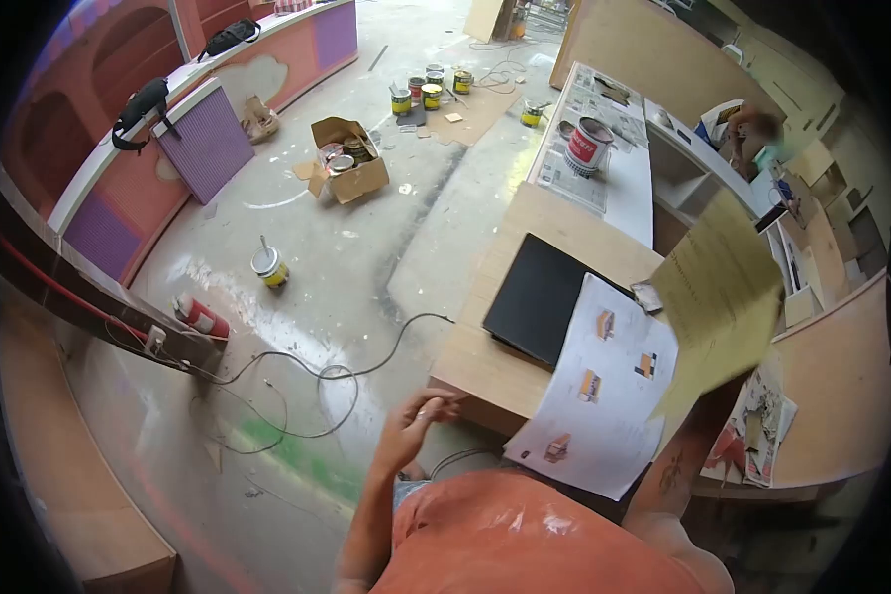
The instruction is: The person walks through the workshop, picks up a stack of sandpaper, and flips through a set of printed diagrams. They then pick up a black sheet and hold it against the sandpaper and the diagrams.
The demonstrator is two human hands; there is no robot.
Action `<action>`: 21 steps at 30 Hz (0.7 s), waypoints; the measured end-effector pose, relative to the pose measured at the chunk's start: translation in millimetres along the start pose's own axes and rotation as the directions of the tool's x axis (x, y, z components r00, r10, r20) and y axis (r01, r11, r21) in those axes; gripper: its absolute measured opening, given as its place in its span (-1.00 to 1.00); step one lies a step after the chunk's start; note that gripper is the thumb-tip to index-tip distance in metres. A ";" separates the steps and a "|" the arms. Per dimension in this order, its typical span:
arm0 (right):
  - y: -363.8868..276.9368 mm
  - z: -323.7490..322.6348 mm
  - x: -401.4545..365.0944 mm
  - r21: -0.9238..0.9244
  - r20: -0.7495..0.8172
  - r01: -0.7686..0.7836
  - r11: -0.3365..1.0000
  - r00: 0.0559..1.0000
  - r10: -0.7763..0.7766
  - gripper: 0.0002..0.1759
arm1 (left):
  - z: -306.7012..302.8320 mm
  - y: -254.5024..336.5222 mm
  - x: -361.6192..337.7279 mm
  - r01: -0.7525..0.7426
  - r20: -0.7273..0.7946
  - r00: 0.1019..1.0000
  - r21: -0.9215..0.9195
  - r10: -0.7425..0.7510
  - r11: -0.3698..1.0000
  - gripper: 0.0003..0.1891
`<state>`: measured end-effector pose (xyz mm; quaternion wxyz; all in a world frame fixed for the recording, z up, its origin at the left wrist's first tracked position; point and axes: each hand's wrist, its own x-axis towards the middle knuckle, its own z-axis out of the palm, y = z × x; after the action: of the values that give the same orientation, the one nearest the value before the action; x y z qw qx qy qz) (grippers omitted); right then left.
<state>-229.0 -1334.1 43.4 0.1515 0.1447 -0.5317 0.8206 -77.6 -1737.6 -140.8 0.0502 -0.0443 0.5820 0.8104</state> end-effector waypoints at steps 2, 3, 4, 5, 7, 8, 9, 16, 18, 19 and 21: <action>32.5 30.8 15.4 -0.790 0.081 0.198 0.581 0.972 -0.222 -0.30 | -51.5 8.1 -16.0 0.027 -0.112 0.994 0.134 -0.012 0.991 -0.76; 53.4 68.8 11.3 -0.840 0.220 0.258 0.477 0.966 -0.135 -0.39 | -74.6 8.9 -24.3 0.056 -0.166 0.986 0.171 -0.027 0.984 -0.76; 88.7 75.3 8.6 -0.852 0.280 0.272 0.448 0.959 -0.049 -0.36 | -95.9 6.9 -31.2 0.077 -0.223 0.974 0.111 -0.051 0.991 -0.75; 108.7 91.2 8.2 -0.919 0.311 0.242 0.313 0.930 0.194 -0.30 | -110.5 11.6 -33.7 0.083 -0.207 0.977 0.119 -0.057 0.989 -0.75; 171.9 66.3 -3.2 -0.873 0.440 0.485 0.057 0.732 0.520 -0.25 | -131.5 25.1 -36.4 0.074 -0.306 0.952 0.143 -0.027 0.987 -0.74; 189.1 61.6 -16.5 -0.880 0.398 0.475 0.001 0.737 0.546 -0.26 | -136.7 32.3 -34.9 0.076 -0.328 0.945 0.194 -0.009 0.978 -0.74; 197.7 62.4 -19.9 -0.882 0.357 0.467 -0.058 0.743 0.566 -0.28 | -142.8 38.1 -32.8 0.069 -0.310 0.951 0.194 -0.005 0.979 -0.74; 181.5 132.3 96.1 -0.964 0.165 0.259 -0.057 0.756 0.634 -0.51 | -212.8 85.8 23.6 0.108 -0.145 0.987 0.308 -0.066 0.945 -0.74; 201.1 170.7 138.6 -0.916 0.349 0.396 0.072 0.693 0.631 -0.51 | -231.8 95.9 57.0 0.125 -0.068 0.992 0.294 -0.110 0.948 -0.75; 217.6 187.0 156.5 -0.921 0.339 0.383 0.066 0.708 0.619 -0.51 | -242.2 97.6 76.0 0.117 -0.050 0.993 0.306 -0.106 0.945 -0.75; 250.9 222.4 198.7 -0.882 0.428 0.425 0.202 0.546 0.720 -0.49 | -262.8 102.2 117.9 0.186 -0.073 0.983 0.354 -0.171 0.917 -0.75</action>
<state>-494.2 -1616.6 2.1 -0.1584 0.3120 -0.9274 0.1322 -204.4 -2015.6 -143.9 0.1193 -0.1035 0.7145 0.6815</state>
